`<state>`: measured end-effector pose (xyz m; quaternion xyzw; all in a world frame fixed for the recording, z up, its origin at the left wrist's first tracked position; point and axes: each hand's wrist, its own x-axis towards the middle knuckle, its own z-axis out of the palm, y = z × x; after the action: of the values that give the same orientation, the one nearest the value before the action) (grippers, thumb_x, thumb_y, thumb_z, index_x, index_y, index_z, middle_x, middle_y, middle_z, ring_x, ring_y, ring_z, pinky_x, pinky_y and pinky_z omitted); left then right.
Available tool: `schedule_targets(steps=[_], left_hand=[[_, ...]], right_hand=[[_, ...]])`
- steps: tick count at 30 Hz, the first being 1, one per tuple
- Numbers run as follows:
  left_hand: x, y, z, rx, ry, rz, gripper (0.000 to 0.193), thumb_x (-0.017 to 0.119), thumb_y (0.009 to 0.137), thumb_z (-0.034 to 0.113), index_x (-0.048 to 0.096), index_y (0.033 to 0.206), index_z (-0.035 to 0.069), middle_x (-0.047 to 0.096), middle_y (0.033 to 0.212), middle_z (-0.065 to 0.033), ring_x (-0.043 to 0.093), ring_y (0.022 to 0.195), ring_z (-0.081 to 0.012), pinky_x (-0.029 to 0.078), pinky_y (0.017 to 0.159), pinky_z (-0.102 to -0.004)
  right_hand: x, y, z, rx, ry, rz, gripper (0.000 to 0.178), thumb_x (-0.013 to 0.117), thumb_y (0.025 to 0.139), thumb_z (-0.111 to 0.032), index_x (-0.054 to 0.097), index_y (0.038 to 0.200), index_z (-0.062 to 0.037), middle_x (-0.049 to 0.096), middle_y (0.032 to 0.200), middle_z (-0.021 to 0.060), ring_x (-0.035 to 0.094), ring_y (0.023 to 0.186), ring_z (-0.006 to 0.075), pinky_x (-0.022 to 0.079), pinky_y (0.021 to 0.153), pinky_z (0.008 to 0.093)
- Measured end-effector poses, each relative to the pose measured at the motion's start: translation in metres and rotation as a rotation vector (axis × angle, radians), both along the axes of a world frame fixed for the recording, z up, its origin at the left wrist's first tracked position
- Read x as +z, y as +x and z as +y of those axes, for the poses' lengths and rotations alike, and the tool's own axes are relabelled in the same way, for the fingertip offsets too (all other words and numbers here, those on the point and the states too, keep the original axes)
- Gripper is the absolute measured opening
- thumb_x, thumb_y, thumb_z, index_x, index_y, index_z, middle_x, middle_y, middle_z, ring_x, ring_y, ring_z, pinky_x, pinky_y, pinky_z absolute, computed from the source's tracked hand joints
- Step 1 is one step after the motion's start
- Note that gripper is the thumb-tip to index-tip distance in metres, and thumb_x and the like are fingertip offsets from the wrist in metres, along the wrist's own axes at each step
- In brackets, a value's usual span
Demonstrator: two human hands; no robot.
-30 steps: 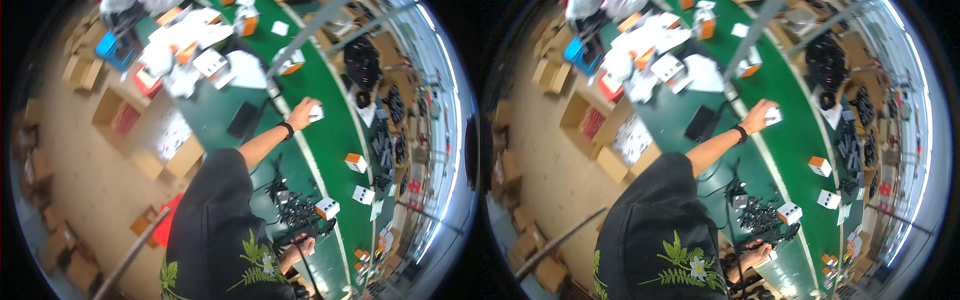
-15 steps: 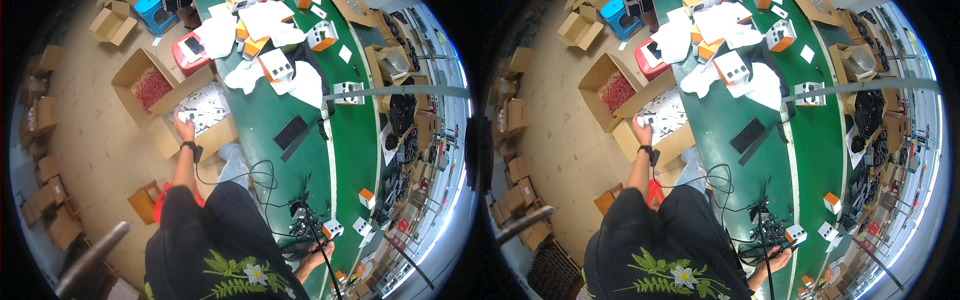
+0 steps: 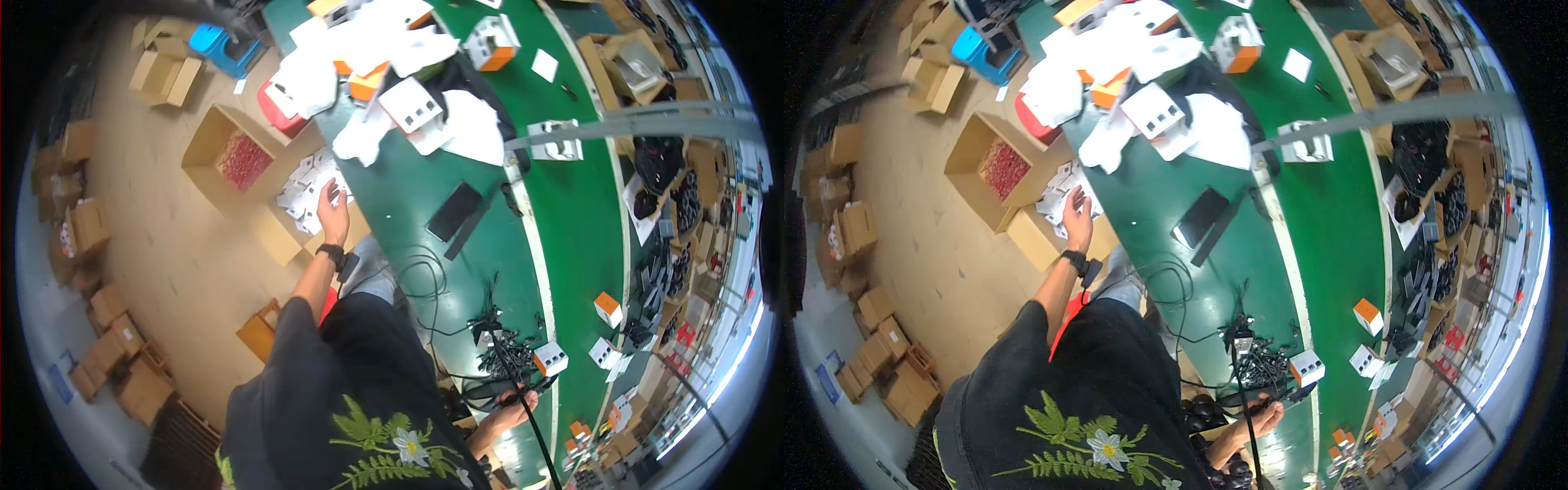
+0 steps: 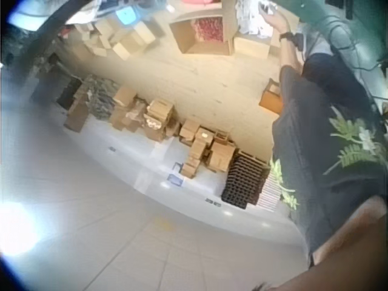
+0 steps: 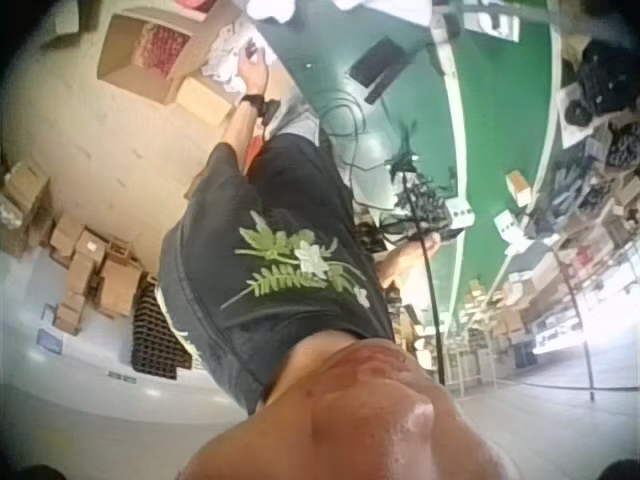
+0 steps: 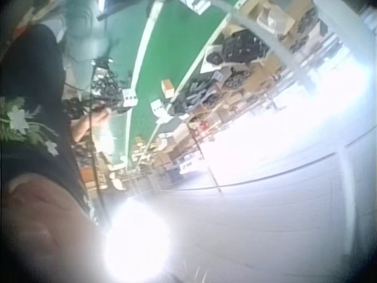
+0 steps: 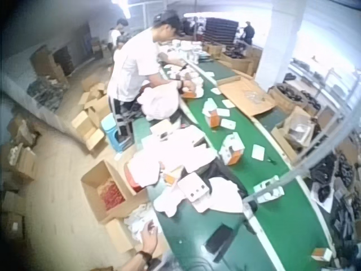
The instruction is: Packing small electronic components and cables into cardboard boxes on a conveyor belt.
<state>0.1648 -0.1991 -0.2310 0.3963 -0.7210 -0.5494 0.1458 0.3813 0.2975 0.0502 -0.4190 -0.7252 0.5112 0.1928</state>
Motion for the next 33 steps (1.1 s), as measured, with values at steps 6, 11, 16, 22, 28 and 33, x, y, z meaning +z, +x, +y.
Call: schedule_targets(steps=[6, 11, 16, 22, 28, 33], left_hand=[[0.154, -0.055, 0.12, -0.396, -0.193, 0.246, 0.015, 0.063, 0.111, 0.006, 0.073, 0.12, -0.001, 0.076, 0.103, -0.0081, 0.073, 0.092, -0.0153, 0.058, 0.084, -0.0301], [0.193, -0.137, 0.264, -1.133, 0.079, 0.301, 0.054, 0.075, 0.101, 0.005, 0.059, 0.152, 0.004, 0.068, 0.142, -0.0189, 0.069, 0.13, -0.0295, 0.059, 0.107, -0.0426], [0.12, -0.275, 0.346, -1.084, -0.543, 0.358, 0.124, 0.086, 0.075, -0.01, 0.016, 0.176, 0.01, 0.014, 0.18, -0.0303, 0.03, 0.163, -0.0492, 0.041, 0.129, -0.0488], [0.091, -0.352, 0.368, -1.155, -0.145, 0.19, 0.129, 0.099, 0.068, 0.0, 0.029, 0.175, 0.018, 0.059, 0.159, -0.0207, 0.055, 0.146, -0.0449, 0.044, 0.124, -0.0479], [0.079, -0.308, 0.443, -1.244, -0.204, 0.304, 0.077, 0.094, 0.083, 0.018, 0.061, 0.152, 0.015, 0.07, 0.126, -0.0115, 0.062, 0.122, -0.0375, 0.051, 0.108, -0.0484], [0.066, -0.289, 0.472, -1.188, -0.197, 0.363, 0.063, 0.089, 0.085, 0.005, 0.067, 0.143, 0.014, 0.071, 0.12, -0.0107, 0.066, 0.114, -0.0328, 0.054, 0.1, -0.0449]], right_hand=[[-0.062, -0.037, 0.074, 0.025, -0.114, -0.036, 0.015, 0.054, 0.118, -0.021, 0.055, 0.119, -0.0063, 0.072, 0.096, 0.0129, 0.055, 0.053, 0.0122, 0.042, 0.043, 0.0267], [-0.122, -0.095, 0.131, 0.381, 0.236, -0.17, 0.015, 0.061, 0.113, -0.017, 0.06, 0.114, -0.0019, 0.073, 0.096, 0.0155, 0.065, 0.065, 0.0262, 0.054, 0.064, 0.0399], [-0.124, -0.15, 0.132, 0.467, 0.364, -0.286, 0.016, 0.07, 0.105, -0.016, 0.07, 0.11, -0.0007, 0.077, 0.098, 0.0195, 0.073, 0.081, 0.0365, 0.057, 0.08, 0.0469], [-0.1, -0.216, 0.082, 0.254, -0.107, 0.073, 0.014, 0.081, 0.099, -0.006, 0.077, 0.107, 0.0043, 0.08, 0.092, 0.0098, 0.077, 0.081, 0.0153, 0.06, 0.073, 0.0315], [-0.106, -0.337, 0.078, 0.415, 0.36, 0.249, 0.012, 0.084, 0.09, -0.001, 0.081, 0.101, -0.0026, 0.08, 0.099, 0.0117, 0.077, 0.089, 0.03, 0.062, 0.078, 0.0378], [-0.132, -0.4, 0.109, 0.339, 0.78, 0.196, 0.016, 0.084, 0.084, 0.0, 0.084, 0.098, -0.0073, 0.081, 0.097, 0.0042, 0.071, 0.086, 0.0283, 0.06, 0.072, 0.0404]])
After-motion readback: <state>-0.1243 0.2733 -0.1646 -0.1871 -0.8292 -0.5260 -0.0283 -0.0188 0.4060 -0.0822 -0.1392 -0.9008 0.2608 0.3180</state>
